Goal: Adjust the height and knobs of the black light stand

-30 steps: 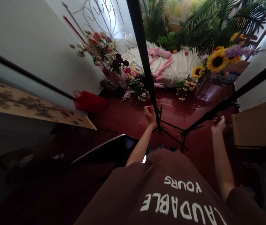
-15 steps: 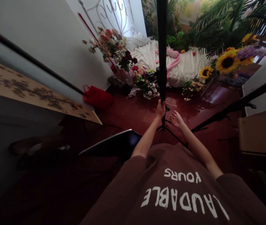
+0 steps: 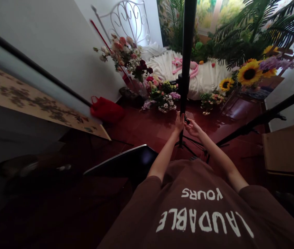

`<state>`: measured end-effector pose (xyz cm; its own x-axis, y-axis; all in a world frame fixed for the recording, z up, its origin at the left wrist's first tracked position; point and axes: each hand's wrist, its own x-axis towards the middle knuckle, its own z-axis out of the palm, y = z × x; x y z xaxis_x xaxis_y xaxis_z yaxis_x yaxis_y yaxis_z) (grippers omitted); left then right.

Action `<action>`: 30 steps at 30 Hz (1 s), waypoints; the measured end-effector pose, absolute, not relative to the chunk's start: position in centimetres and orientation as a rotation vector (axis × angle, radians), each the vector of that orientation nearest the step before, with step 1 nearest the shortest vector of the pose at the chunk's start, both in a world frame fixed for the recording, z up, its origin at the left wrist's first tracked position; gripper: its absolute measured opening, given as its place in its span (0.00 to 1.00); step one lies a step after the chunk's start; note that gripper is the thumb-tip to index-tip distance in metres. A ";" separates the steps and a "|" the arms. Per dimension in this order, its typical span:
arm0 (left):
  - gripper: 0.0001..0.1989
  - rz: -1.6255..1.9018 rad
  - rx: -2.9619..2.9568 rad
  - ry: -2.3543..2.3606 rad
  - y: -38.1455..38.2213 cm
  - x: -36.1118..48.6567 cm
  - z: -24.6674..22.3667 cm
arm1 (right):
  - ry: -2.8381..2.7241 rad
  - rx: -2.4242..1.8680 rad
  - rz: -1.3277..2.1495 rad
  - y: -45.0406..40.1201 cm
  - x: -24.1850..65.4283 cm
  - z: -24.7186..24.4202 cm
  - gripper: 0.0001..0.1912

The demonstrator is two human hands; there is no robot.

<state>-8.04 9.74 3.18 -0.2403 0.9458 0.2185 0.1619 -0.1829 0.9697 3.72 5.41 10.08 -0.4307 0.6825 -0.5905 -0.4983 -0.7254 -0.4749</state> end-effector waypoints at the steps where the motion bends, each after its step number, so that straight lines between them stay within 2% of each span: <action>1: 0.27 1.499 1.324 1.416 9.9 -7.9 3.1 | -0.276 -1.066 2.181 5.7 3.8 10.2 0.18; 3: 0.27 1.517 1.318 1.430 10.1 -7.8 3.0 | -0.267 -1.149 2.196 6.1 4.0 10.3 0.18; 6: 0.26 1.511 1.329 1.431 10.1 -7.9 3.1 | -0.585 -1.249 2.003 6.3 4.1 10.0 0.09; 8: 0.25 1.504 1.343 1.427 10.0 -8.1 3.1 | -0.940 -1.340 1.729 6.1 4.1 9.6 0.06; 13: 0.27 1.518 1.386 1.442 9.7 -8.0 2.8 | -1.688 -1.633 0.990 5.4 4.7 9.9 0.12; 15: 0.28 1.529 1.382 1.457 9.8 -7.9 2.5 | -1.844 -1.579 0.894 5.8 5.2 11.1 0.22; 18: 0.28 1.547 1.363 1.466 9.9 -7.7 2.3 | -1.930 -1.269 0.695 7.4 5.2 14.5 0.43; 21: 0.29 1.546 1.351 1.475 10.0 -7.6 2.1 | -1.962 -1.037 0.420 9.6 3.3 18.8 0.49; 25: 0.30 1.553 1.374 1.480 10.1 -7.5 1.8 | -2.055 -0.935 0.193 12.1 -0.4 22.3 0.43; 30: 0.26 1.529 1.438 1.421 9.7 -8.2 2.0 | -2.032 -0.957 0.237 13.2 -1.7 21.9 0.38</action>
